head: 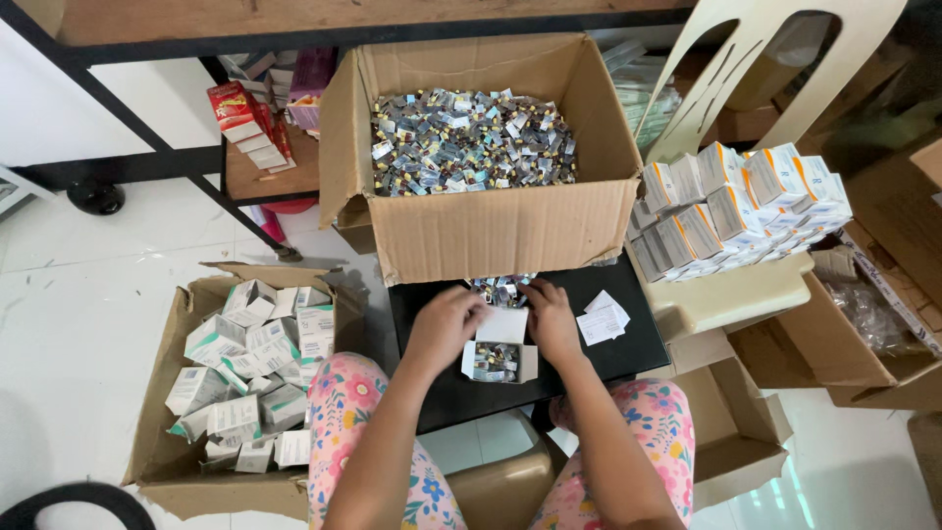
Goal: The person sits on a low stool and packs small foil-wrapped items into small white boxes. They take items from a large cardboard box and place them into the small boxes, then close the boxes and stack them on a nearby chair.
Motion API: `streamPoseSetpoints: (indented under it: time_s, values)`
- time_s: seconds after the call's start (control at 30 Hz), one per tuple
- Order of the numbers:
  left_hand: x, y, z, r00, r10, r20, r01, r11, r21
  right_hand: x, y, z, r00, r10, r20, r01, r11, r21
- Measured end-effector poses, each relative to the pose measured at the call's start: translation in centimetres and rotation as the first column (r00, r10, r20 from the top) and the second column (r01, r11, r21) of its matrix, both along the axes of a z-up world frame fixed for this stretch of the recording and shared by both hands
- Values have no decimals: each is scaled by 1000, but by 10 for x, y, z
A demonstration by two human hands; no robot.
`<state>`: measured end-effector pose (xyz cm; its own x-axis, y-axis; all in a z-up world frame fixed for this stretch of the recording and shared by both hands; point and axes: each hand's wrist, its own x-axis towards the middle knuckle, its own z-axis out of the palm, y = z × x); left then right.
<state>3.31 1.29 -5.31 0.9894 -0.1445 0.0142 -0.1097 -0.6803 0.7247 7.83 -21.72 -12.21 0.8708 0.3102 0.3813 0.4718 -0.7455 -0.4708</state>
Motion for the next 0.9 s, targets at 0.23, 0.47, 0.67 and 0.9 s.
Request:
streamPoseSetpoints:
  time_s: [0.23, 0.47, 0.67, 0.9]
  values:
    - [39, -9, -90, 959, 72, 274, -96, 993, 73, 0, 4, -30, 997, -59, -56, 55, 996, -65]
    - [34, -8, -86, 965, 139, 220, -162, 983, 91, -1, 3, 10, 987, -117, -114, 143, 956, 255]
    - [15, 19, -41, 944, 256, 207, -236, 965, -118, -37, 7, 91, 979, 135, -150, -63, 911, 408]
    - [-24, 32, 14, 994, -107, 32, 112, 945, -306, -52, 3, 105, 952, 179, -247, -106, 953, 282]
